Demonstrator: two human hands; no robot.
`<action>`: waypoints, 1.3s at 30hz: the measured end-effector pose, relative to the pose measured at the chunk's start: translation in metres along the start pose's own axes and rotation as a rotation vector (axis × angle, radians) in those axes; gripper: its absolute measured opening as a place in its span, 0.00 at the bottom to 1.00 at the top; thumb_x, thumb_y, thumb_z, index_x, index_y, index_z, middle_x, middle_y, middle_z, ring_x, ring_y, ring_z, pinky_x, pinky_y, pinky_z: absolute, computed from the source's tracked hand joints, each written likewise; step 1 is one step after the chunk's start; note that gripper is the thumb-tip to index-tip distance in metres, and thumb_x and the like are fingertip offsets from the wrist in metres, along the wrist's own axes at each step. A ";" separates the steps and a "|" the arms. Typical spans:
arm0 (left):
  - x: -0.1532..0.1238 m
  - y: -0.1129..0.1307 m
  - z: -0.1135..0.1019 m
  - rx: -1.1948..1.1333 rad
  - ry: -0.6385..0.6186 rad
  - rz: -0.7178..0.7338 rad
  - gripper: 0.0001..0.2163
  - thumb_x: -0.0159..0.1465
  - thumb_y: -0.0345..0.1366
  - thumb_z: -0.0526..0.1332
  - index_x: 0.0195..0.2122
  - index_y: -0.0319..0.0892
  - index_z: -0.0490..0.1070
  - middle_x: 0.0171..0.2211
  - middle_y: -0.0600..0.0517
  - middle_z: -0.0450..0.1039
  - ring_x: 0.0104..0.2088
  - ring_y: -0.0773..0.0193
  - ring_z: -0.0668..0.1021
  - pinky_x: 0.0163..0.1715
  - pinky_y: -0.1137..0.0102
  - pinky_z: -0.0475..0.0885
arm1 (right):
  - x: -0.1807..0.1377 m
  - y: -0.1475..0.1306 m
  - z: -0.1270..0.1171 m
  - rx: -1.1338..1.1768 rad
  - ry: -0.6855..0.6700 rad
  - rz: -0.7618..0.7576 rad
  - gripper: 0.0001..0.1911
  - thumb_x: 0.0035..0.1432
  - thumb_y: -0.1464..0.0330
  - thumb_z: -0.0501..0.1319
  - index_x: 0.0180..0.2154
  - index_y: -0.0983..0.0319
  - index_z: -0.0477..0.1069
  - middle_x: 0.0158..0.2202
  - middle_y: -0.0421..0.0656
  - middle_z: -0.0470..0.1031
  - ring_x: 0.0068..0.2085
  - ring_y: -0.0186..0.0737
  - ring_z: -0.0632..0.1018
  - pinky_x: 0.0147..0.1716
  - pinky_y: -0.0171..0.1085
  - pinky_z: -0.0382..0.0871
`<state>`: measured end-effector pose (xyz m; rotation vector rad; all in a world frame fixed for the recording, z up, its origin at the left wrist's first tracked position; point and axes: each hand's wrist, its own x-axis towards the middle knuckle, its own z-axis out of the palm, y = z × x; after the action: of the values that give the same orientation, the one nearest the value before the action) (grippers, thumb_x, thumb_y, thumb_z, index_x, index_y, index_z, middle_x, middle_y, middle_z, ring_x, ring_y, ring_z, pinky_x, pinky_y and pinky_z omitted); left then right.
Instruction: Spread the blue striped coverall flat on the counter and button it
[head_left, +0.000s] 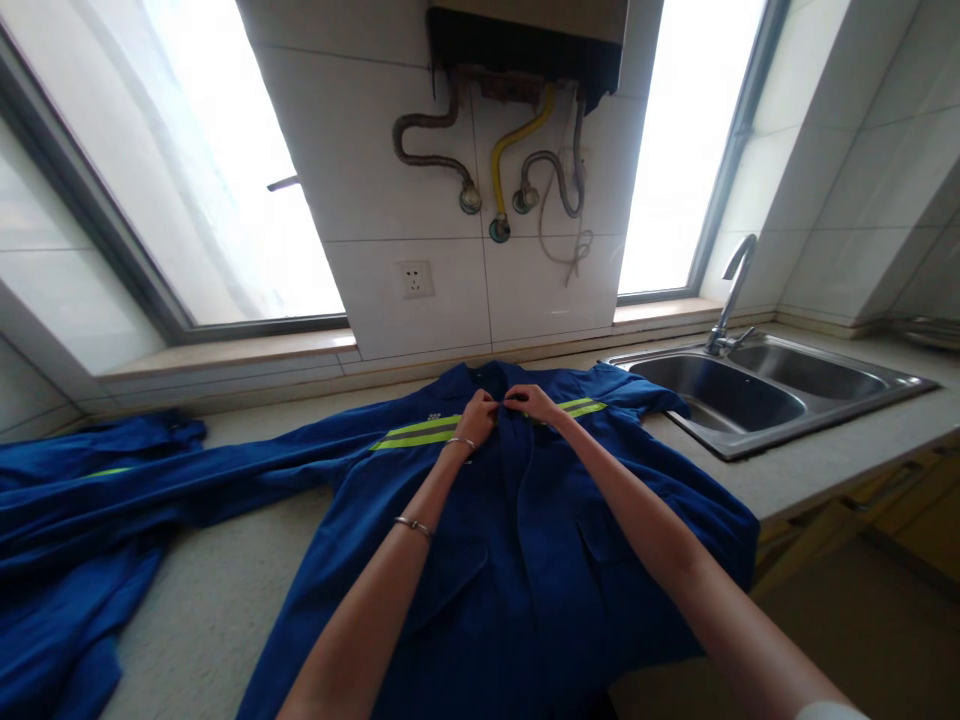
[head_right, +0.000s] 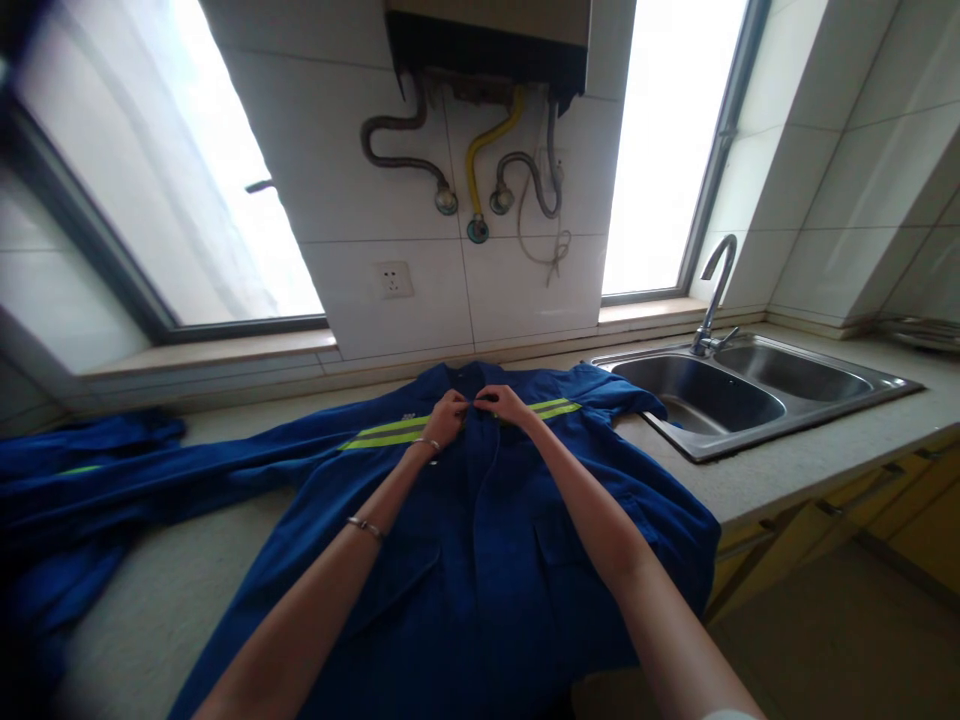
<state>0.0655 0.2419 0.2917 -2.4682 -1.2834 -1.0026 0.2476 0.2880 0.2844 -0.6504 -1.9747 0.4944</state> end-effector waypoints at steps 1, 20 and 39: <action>-0.002 0.000 0.003 -0.017 0.041 -0.023 0.14 0.60 0.25 0.51 0.31 0.39 0.77 0.35 0.45 0.70 0.36 0.61 0.71 0.40 0.69 0.66 | 0.000 -0.001 0.000 0.000 -0.002 0.005 0.18 0.49 0.57 0.63 0.35 0.66 0.75 0.33 0.44 0.75 0.35 0.38 0.73 0.36 0.34 0.65; -0.007 -0.014 0.021 -0.255 -0.156 -0.307 0.15 0.57 0.26 0.53 0.38 0.36 0.78 0.28 0.50 0.77 0.29 0.63 0.77 0.26 0.75 0.69 | -0.011 0.010 0.018 -0.226 -0.073 -0.060 0.10 0.54 0.64 0.63 0.36 0.64 0.77 0.34 0.42 0.78 0.36 0.38 0.76 0.38 0.32 0.65; -0.007 -0.015 0.013 0.133 -0.240 -0.023 0.10 0.57 0.26 0.56 0.28 0.36 0.77 0.32 0.46 0.74 0.34 0.63 0.75 0.37 0.72 0.65 | -0.014 0.018 0.017 -0.276 -0.129 -0.070 0.09 0.53 0.68 0.64 0.37 0.63 0.78 0.36 0.42 0.78 0.38 0.38 0.77 0.41 0.32 0.66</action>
<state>0.0573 0.2522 0.2758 -2.5341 -1.3996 -0.6171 0.2419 0.2921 0.2565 -0.7319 -2.2026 0.2266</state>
